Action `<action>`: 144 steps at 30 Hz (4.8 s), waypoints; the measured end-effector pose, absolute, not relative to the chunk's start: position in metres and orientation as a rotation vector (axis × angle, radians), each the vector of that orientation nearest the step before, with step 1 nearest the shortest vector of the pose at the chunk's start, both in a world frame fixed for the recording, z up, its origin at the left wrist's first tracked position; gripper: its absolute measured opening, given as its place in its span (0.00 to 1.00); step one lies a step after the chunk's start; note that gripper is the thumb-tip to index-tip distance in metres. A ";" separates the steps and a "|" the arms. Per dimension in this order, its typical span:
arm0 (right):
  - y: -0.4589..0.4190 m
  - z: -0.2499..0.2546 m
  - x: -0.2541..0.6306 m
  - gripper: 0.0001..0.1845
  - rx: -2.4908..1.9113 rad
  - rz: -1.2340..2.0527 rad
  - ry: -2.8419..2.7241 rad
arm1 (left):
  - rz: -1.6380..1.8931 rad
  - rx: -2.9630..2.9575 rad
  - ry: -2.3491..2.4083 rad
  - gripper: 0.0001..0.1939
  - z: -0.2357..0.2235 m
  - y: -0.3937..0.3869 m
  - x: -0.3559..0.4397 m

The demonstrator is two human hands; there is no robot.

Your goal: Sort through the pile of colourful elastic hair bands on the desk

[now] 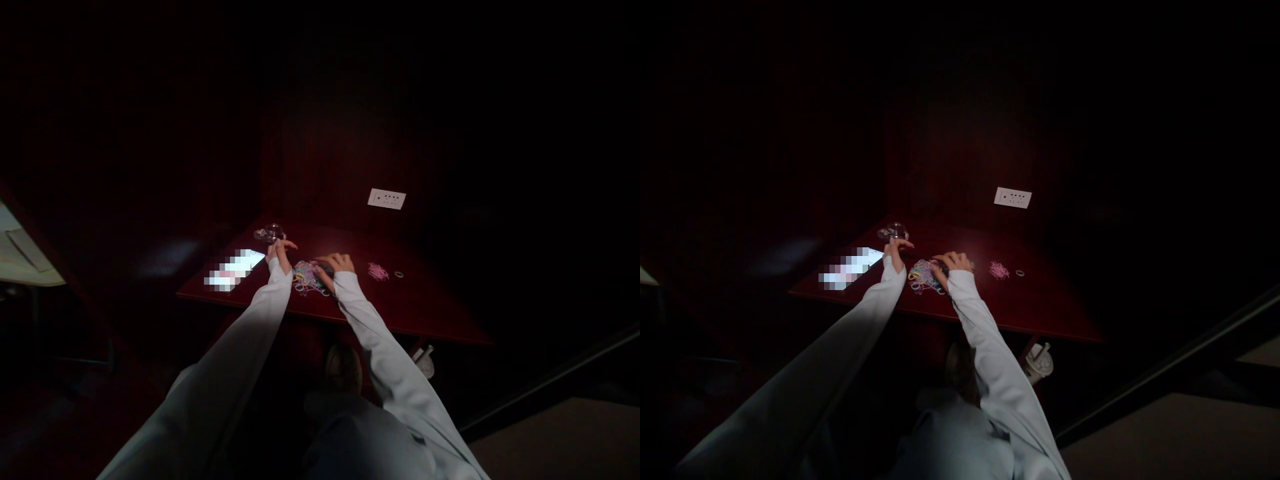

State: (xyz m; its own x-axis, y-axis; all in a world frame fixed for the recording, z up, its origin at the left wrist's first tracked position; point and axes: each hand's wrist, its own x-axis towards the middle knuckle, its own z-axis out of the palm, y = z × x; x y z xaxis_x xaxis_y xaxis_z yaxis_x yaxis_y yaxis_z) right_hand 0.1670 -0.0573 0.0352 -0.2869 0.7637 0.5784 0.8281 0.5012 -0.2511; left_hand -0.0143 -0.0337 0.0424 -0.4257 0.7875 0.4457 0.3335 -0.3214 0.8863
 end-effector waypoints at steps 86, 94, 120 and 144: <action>-0.033 0.011 0.138 0.21 -1.183 0.104 -1.732 | 1.361 1.794 1.346 0.21 0.023 -0.017 -0.011; -0.039 0.018 0.144 0.23 -1.244 0.081 -1.585 | 1.466 1.702 1.299 0.26 0.030 -0.024 -0.006; -0.033 0.025 0.170 0.19 -1.614 -0.111 -1.522 | 1.472 1.691 1.544 0.21 0.046 -0.043 -0.004; -0.030 0.032 0.223 0.20 -1.737 -0.210 -1.389 | 1.516 1.628 1.572 0.15 0.039 -0.037 -0.006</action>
State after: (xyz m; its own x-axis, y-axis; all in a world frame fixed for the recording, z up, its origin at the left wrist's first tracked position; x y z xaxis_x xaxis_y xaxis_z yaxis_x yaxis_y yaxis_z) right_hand 0.2232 -0.0303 0.0320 0.3611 0.7069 0.6082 0.8553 0.0087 -0.5180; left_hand -0.0056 -0.0374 0.0390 -0.2304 0.8859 0.4027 0.4342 -0.2768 0.8572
